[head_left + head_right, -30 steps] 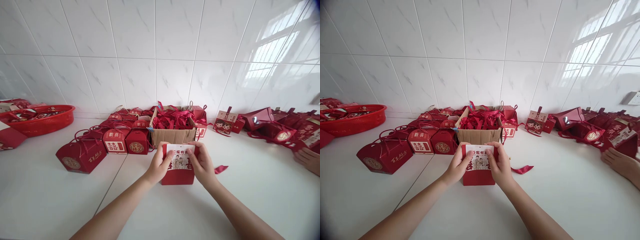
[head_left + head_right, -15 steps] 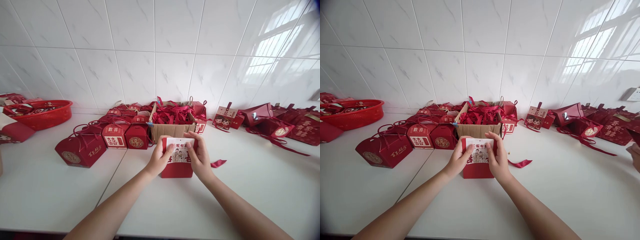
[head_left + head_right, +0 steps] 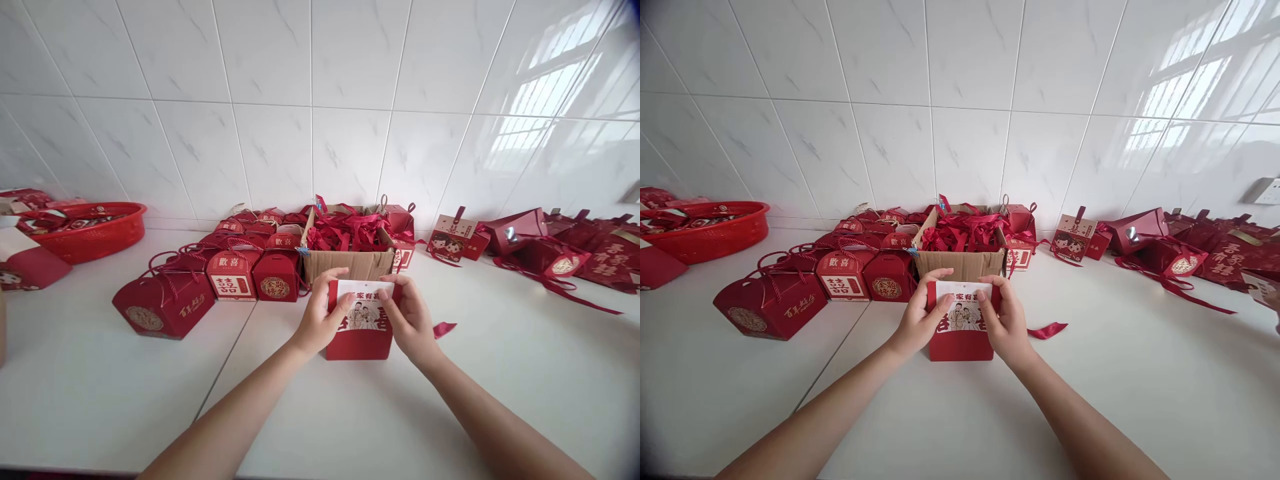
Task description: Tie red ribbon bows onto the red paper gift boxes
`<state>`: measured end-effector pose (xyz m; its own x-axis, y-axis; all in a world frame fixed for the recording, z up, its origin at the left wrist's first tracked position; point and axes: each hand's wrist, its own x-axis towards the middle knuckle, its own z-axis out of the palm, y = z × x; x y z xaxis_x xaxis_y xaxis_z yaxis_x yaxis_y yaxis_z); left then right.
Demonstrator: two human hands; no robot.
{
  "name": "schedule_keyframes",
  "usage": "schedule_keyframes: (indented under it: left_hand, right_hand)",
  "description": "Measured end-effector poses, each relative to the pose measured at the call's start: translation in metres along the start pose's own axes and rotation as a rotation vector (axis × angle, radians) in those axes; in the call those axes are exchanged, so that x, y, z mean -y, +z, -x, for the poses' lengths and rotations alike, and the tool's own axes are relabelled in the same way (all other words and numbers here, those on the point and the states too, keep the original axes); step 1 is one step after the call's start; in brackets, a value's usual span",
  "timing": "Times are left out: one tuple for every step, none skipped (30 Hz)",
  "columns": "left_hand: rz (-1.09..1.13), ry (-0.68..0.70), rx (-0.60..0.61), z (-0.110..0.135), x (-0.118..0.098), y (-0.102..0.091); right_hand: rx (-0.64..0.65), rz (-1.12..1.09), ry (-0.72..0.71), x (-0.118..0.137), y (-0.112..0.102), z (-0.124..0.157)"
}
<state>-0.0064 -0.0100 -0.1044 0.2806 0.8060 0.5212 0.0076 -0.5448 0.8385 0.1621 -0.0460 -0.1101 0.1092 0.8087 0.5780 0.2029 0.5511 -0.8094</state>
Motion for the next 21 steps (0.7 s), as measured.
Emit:
schedule_keyframes:
  left_hand:
    - [0.014, -0.006, 0.018, 0.000, 0.000, 0.000]
    - [0.040, -0.024, 0.038, 0.001, 0.000, -0.001]
    - [0.067, -0.048, 0.052, 0.001, 0.000, -0.001]
    - [0.088, -0.069, 0.054, 0.002, 0.000, -0.001]
    - [0.100, -0.081, 0.046, 0.002, 0.001, 0.000]
    - [0.104, -0.088, 0.037, 0.003, 0.002, 0.000]
    - [0.103, -0.092, 0.033, 0.004, 0.002, 0.000]
    - [0.099, -0.098, 0.036, 0.004, 0.002, -0.001]
    - [0.093, -0.107, 0.042, 0.004, 0.002, -0.001]
    - [0.087, -0.119, 0.047, 0.005, 0.002, -0.001]
    - [0.083, -0.130, 0.050, 0.005, 0.002, -0.002]
    - [0.080, -0.139, 0.051, 0.005, 0.002, -0.002]
    - [0.079, -0.145, 0.051, 0.005, 0.001, -0.003]
    - [0.080, -0.146, 0.052, 0.006, 0.001, -0.003]
    - [0.080, -0.143, 0.053, 0.006, 0.001, -0.003]
    - [0.077, -0.140, 0.054, 0.006, 0.001, -0.004]
    - [0.074, -0.138, 0.055, 0.006, 0.001, -0.004]
    - [0.072, -0.136, 0.056, 0.006, 0.002, -0.004]
    - [0.074, -0.136, 0.060, 0.007, 0.003, -0.004]
    - [0.079, -0.137, 0.063, 0.007, 0.004, -0.004]
    - [0.086, -0.136, 0.063, 0.007, 0.005, -0.004]
  right_hand:
    - [0.042, -0.003, -0.005, 0.001, -0.004, -0.003]
    - [0.073, 0.022, -0.042, 0.004, -0.008, -0.009]
    - [0.090, 0.073, -0.101, 0.007, -0.012, -0.018]
    - [0.102, 0.142, -0.176, 0.011, -0.014, -0.030]
    - [0.078, 0.193, -0.247, 0.016, -0.016, -0.045]
    - [0.059, 0.240, -0.281, 0.022, -0.015, -0.063]
    - [0.047, 0.282, -0.280, 0.027, -0.013, -0.082]
    - [0.066, 0.319, -0.254, 0.032, -0.010, -0.103]
    - [0.114, 0.357, -0.189, 0.035, -0.005, -0.124]
    - [0.220, 0.381, -0.083, 0.036, 0.000, -0.144]
    - [0.361, 0.436, 0.028, 0.035, 0.006, -0.162]
    - [0.445, 0.537, 0.111, 0.032, 0.011, -0.175]
    - [0.463, 0.583, 0.132, 0.027, 0.015, -0.186]
    - [0.467, 0.630, 0.148, 0.020, 0.019, -0.192]
    - [0.466, 0.679, 0.159, 0.011, 0.020, -0.195]
    - [0.480, 0.723, 0.176, 0.002, 0.021, -0.195]
    - [0.518, 0.765, 0.202, -0.007, 0.021, -0.193]
    - [0.571, 0.802, 0.232, -0.015, 0.020, -0.190]
    - [0.621, 0.833, 0.257, -0.021, 0.019, -0.187]
    - [0.660, 0.859, 0.271, -0.027, 0.018, -0.184]
    - [0.681, 0.879, 0.266, -0.030, 0.017, -0.182]
